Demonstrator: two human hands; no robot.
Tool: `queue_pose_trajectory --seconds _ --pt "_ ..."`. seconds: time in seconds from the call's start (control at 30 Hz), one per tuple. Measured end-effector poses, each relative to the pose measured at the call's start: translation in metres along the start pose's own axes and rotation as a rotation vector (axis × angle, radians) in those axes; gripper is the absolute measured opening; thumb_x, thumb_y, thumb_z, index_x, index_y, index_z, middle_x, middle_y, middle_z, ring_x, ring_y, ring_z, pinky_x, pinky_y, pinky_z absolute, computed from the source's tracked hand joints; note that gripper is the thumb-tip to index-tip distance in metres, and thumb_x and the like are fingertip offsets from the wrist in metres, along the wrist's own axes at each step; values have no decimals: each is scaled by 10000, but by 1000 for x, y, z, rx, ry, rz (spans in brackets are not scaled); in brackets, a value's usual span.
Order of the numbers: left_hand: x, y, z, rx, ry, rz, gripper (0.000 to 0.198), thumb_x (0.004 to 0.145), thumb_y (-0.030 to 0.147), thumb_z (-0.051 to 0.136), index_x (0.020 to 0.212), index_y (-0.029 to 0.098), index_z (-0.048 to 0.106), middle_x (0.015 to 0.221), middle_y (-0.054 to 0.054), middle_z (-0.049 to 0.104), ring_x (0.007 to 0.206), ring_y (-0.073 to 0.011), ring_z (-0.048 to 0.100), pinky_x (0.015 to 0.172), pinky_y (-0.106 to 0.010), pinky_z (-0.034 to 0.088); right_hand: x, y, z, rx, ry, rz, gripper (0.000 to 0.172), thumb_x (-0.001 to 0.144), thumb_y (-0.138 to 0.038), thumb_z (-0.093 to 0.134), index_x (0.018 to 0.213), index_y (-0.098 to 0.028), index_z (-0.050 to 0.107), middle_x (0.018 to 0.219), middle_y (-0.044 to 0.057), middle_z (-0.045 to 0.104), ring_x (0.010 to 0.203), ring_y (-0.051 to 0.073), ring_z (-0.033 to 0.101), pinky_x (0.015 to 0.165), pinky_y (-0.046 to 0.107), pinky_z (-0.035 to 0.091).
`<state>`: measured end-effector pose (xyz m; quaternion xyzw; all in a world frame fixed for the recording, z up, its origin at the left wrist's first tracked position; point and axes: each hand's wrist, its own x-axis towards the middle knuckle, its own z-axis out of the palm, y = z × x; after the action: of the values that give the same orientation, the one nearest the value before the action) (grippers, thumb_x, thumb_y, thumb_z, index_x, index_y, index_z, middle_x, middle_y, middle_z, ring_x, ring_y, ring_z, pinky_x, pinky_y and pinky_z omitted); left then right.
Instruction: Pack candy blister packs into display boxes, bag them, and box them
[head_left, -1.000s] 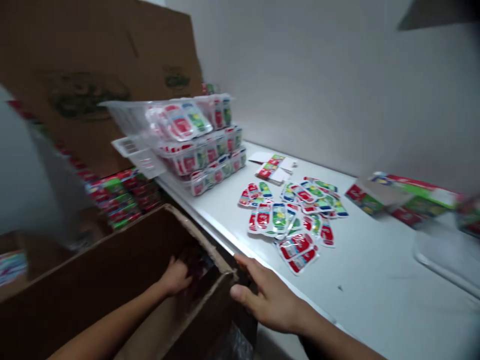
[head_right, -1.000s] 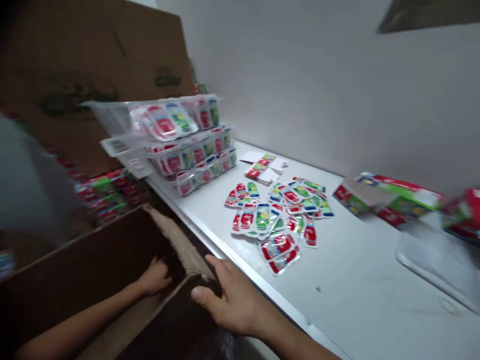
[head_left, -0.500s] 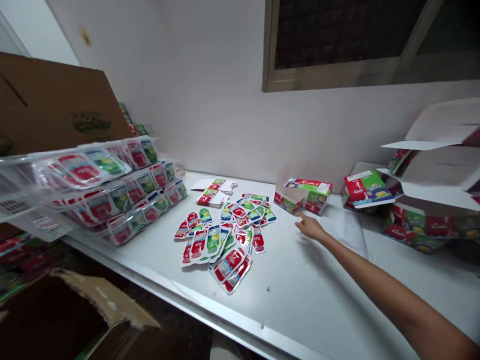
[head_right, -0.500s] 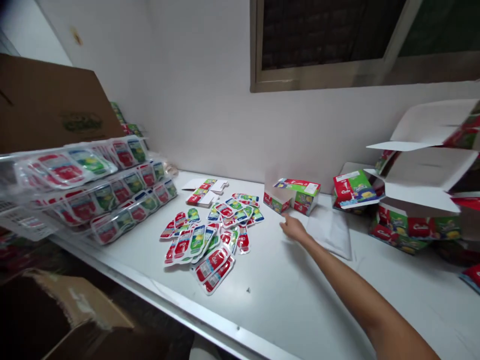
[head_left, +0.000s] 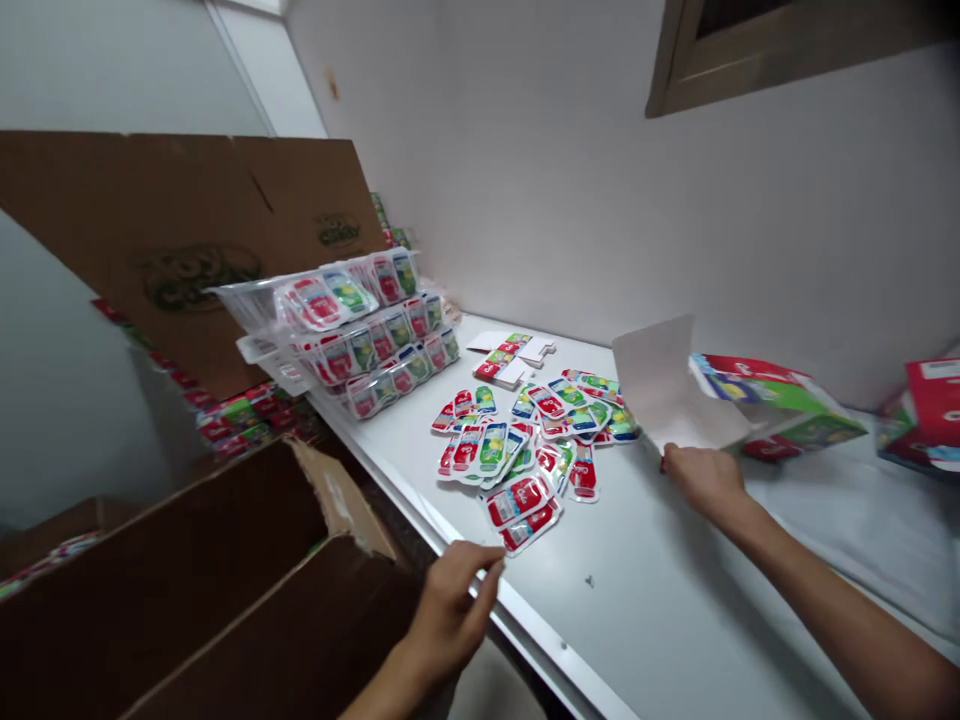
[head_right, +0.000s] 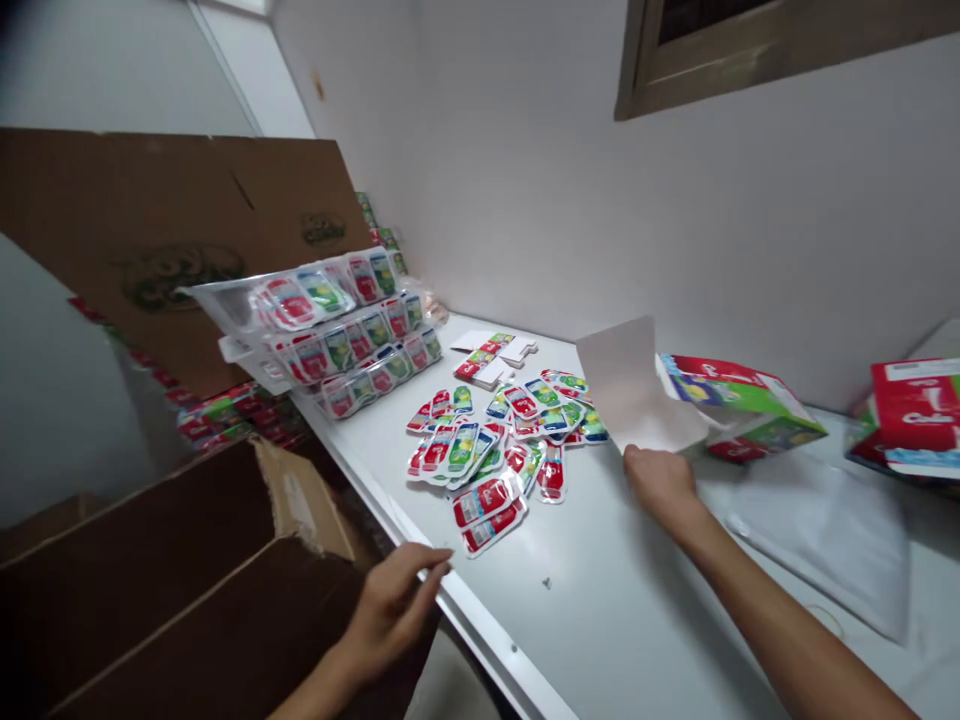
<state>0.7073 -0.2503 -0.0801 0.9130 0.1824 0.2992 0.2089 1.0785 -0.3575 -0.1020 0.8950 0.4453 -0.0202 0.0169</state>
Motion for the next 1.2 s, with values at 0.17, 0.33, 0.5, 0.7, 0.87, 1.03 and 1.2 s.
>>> queue_pose_trajectory --seconds 0.17,0.33,0.5,0.7,0.87,1.03,1.2 --pt "30 -25 74 80 4 -85 269 890 257 483 1103 201 638 1095 -117 674 1047 -247 612 918 -411 494 -57 -33 -6 -31 -99 -74 255 850 -95 463 882 -141 712 866 172 739 839 320 703 624 344 460" --pt "73 -65 71 375 -164 -286 721 773 252 572 1435 87 341 1535 -202 262 1434 -350 190 1143 -529 203 -76 -40 -8 -57 -164 -63 200 780 -65 541 755 -123 731 855 189 741 843 328 704 638 348 463" --pt "80 -104 64 398 -292 -386 705 784 227 536 1428 24 331 1505 -262 286 1414 -394 225 1126 -562 189 -87 -51 -12 -50 -154 -8 236 888 -212 493 933 -111 702 872 186 736 847 330 702 632 358 473" --pt "66 -110 61 271 -49 -308 493 797 55 449 1272 130 557 1341 -136 565 1293 -266 459 1128 -435 277 -126 -80 -19 291 96 -24 416 961 -473 331 1152 -231 609 840 80 729 794 286 696 645 372 487" --pt "62 -80 46 106 243 -335 341 943 236 373 1161 132 613 1130 -126 679 1067 -239 614 961 -385 464 -135 -99 14 663 68 -194 477 930 -531 380 1216 -202 573 958 73 701 800 243 671 755 407 509" --pt "48 -21 51 -587 400 -394 333 930 414 472 1112 173 614 983 -61 716 903 -200 668 816 -316 535 -124 -98 17 940 229 -52 857 785 -602 601 1454 -168 287 1481 168 369 1346 312 362 1092 500 318" --pt "20 9 95 -1173 153 -497 471 874 489 552 1210 159 567 1102 -108 691 1015 -251 648 885 -390 519 -133 -80 9 1404 -230 -250 552 856 -546 542 1235 -146 525 1216 139 633 1096 271 607 952 427 473"
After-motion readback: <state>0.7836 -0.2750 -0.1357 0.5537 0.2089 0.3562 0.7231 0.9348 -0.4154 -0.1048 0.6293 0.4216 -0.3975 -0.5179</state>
